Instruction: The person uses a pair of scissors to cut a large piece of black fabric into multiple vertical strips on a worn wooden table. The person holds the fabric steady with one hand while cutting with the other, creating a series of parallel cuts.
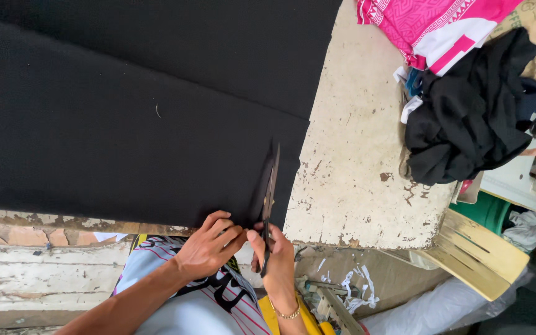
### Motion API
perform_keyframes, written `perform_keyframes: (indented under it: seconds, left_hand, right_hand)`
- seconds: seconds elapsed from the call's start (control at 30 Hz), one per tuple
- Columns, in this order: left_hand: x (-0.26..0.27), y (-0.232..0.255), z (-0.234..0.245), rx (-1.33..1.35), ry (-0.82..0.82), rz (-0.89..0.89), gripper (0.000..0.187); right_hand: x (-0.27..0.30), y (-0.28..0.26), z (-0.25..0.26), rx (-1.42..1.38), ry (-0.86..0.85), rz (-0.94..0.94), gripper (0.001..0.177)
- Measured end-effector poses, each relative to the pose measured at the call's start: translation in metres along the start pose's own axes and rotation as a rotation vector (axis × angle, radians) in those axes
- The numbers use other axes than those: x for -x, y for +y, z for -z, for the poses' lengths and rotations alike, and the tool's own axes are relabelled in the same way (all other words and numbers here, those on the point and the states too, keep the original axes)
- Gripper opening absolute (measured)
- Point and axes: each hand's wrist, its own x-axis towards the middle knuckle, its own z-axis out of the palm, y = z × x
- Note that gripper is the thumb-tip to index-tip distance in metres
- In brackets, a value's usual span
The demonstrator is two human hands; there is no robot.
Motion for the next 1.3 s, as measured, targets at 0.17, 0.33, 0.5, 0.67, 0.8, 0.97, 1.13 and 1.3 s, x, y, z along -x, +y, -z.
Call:
perform_keyframes:
  seconds: [0.17, 0.33, 0.5, 0.67, 0.8, 0.97, 1.13, 1.3]
  left_hand:
    - [-0.002, -0.001, 0.001, -0.001, 0.003, 0.003, 0.013]
    - [0.0, -0.002, 0.001, 0.019, -0.031, 0.015, 0.016]
    - [-0.007, -0.001, 0.003, -0.018, -0.007, 0.041, 0.012]
    - [-0.003, -0.001, -0.001, -0.071, -0.061, 0.058, 0.019]
    - [-0.005, 0.004, -0.004, -0.175, -0.134, 0.079, 0.019]
    - [-0.003, 0.006, -0.009, -0.234, -0.188, 0.085, 0.018]
    - [-0.004, 0.005, -0.01, -0.229, -0.242, 0.081, 0.015]
    - [-0.01, 0.005, -0.007, -0.225, -0.217, 0.096, 0.021]
  right_hand:
    - [-0.011, -0.012, -0.003, 0.043, -0.002, 0.026, 0.037]
    - [-0.018, -0.003, -0.006, -0.046, -0.017, 0.038, 0.032]
    - [-0.028, 0.012, -0.006, -0.107, 0.008, 0.114, 0.026]
    - [-0.025, 0.007, -0.002, -0.088, 0.016, 0.065, 0.024]
    - [-0.022, -0.008, 0.001, -0.082, 0.003, -0.053, 0.028]
    - [-0.031, -0.031, 0.001, -0.001, -0.038, 0.019, 0.035]
    - [-0.042, -0.037, -0.001, -0.04, -0.045, 0.043, 0.033]
    - [-0.051, -0.027, -0.003, -0.148, 0.02, -0.039, 0.03]
